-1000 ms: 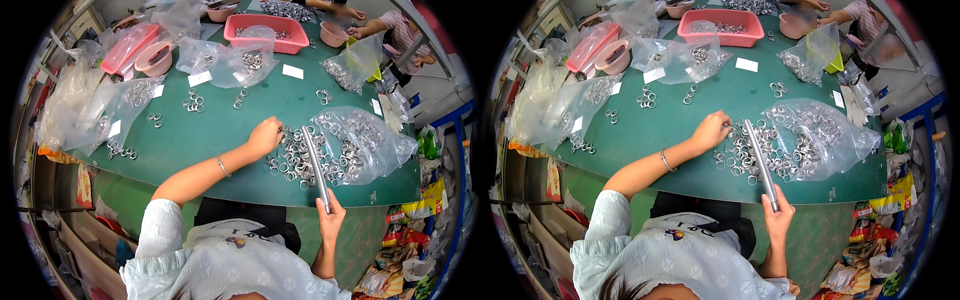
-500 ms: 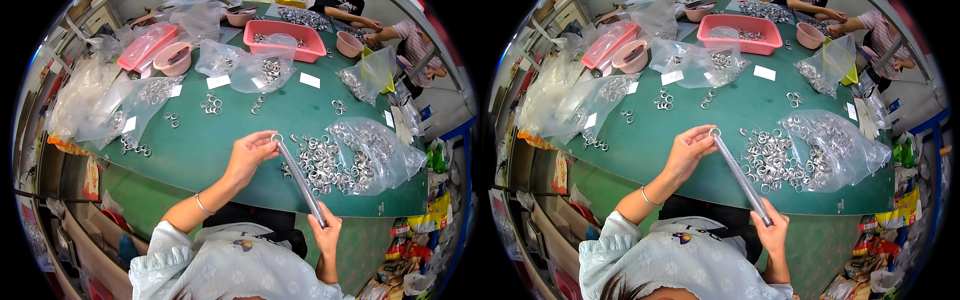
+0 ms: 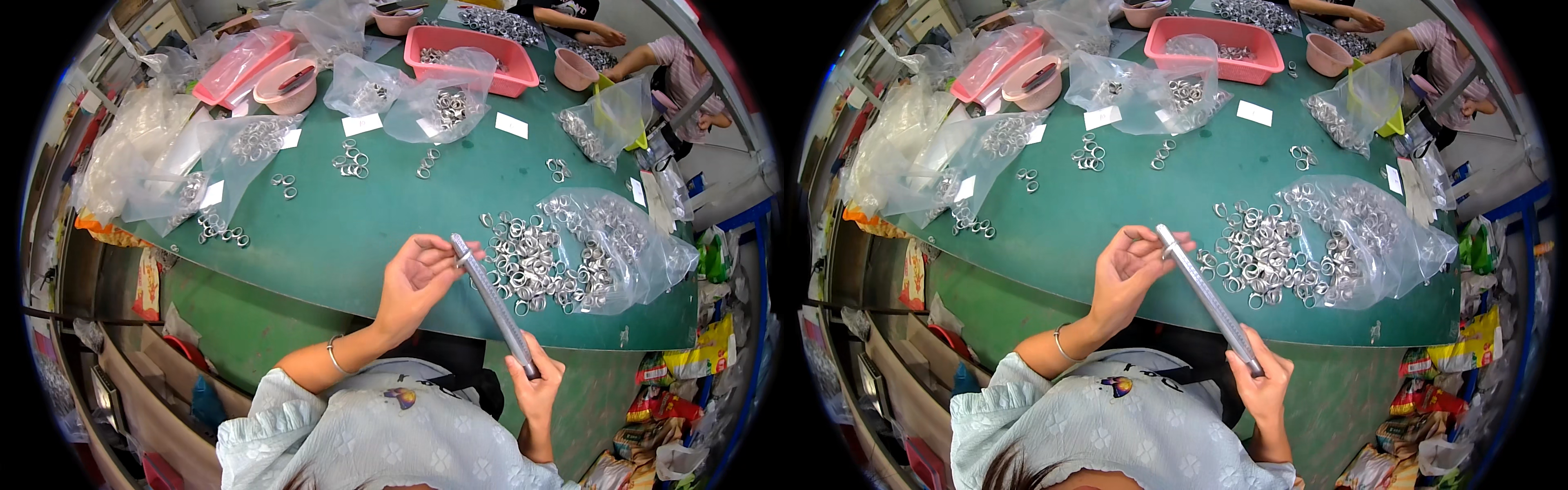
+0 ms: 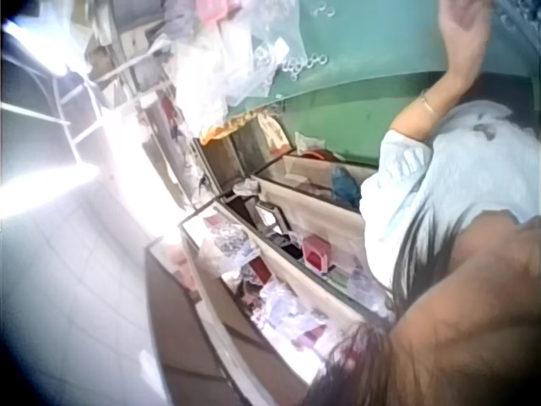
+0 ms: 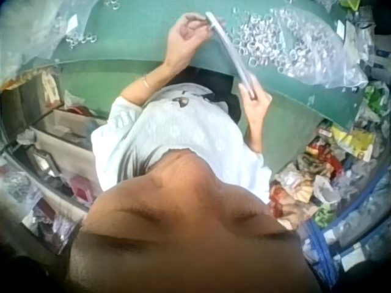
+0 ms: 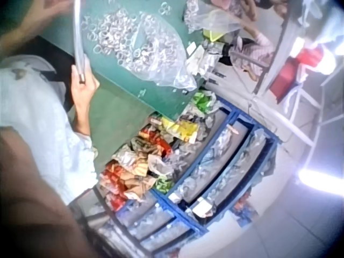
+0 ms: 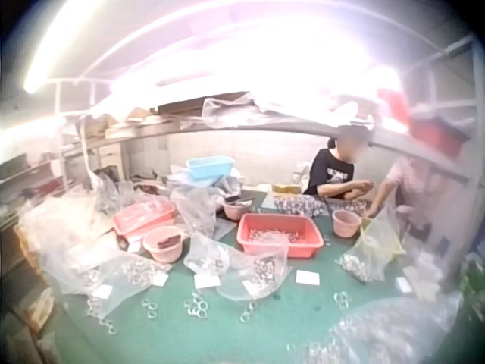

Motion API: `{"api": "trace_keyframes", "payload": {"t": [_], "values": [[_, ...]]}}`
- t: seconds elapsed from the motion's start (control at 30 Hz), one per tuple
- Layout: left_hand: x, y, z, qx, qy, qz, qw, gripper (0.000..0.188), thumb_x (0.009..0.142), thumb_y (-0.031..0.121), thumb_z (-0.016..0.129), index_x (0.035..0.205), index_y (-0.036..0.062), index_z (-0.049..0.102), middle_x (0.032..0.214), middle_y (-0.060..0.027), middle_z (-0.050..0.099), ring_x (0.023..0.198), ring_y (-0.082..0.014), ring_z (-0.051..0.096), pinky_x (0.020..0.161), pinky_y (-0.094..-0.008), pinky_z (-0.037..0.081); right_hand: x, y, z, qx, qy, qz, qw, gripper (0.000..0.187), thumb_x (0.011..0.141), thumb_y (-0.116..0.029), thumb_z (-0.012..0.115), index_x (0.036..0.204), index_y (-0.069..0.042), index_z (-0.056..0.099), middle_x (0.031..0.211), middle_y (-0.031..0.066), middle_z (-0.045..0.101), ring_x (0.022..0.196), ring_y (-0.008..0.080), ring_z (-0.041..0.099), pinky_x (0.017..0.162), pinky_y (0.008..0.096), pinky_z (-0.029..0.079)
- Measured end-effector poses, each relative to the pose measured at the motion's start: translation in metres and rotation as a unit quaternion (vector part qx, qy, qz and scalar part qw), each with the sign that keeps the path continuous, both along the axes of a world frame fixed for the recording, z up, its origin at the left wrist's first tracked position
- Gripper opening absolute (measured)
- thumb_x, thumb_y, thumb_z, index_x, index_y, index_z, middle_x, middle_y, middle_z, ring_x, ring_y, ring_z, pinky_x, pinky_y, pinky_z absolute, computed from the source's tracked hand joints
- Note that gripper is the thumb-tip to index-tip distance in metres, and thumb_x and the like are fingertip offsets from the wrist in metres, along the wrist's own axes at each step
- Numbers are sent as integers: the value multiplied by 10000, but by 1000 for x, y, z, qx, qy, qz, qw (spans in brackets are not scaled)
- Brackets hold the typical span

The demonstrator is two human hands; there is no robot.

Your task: The person uses a metal rod to thread small metal rings, then places the assembled keychains into clear plastic bags. They repeatedly pick up rings, thread them onto the rod, and transfer the finished items into packaging.

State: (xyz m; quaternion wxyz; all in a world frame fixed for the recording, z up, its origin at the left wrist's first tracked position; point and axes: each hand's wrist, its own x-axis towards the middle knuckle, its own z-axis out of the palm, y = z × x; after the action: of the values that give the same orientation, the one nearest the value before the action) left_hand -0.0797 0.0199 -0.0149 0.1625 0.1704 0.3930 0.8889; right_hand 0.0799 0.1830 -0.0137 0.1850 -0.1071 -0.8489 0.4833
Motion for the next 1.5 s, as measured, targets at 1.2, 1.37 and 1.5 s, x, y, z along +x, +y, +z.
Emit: {"api": "trace_keyframes", "payload": {"t": [1.2, 1.37, 1.5], "values": [[1, -24, 15, -186, 127, -201, 953, 278, 673, 145, 786, 880, -5, 679, 829, -74, 591, 754, -145, 570, 648, -248, 458, -6, -2, 5, 185, 83, 94, 975, 397, 625, -76, 733, 1007, -2, 656, 472, 3, 436, 359, 138, 337, 394, 271, 275], [0, -26, 16, -190, 136, -197, 952, 269, 674, 120, 781, 885, -8, 675, 829, -74, 591, 756, -148, 572, 651, -251, 462, -8, -3, 5, 181, 85, 95, 975, 400, 626, -78, 736, 1011, -4, 656, 475, 3, 441, 360, 140, 332, 396, 269, 273], [0, -27, 17, -191, 134, -200, 952, 260, 684, 107, 773, 893, -12, 673, 847, -71, 579, 767, -148, 563, 663, -253, 460, -9, -2, 2, 183, 89, 101, 974, 402, 633, -78, 733, 1020, -4, 652, 478, 1, 447, 361, 135, 337, 397, 266, 273]]}}
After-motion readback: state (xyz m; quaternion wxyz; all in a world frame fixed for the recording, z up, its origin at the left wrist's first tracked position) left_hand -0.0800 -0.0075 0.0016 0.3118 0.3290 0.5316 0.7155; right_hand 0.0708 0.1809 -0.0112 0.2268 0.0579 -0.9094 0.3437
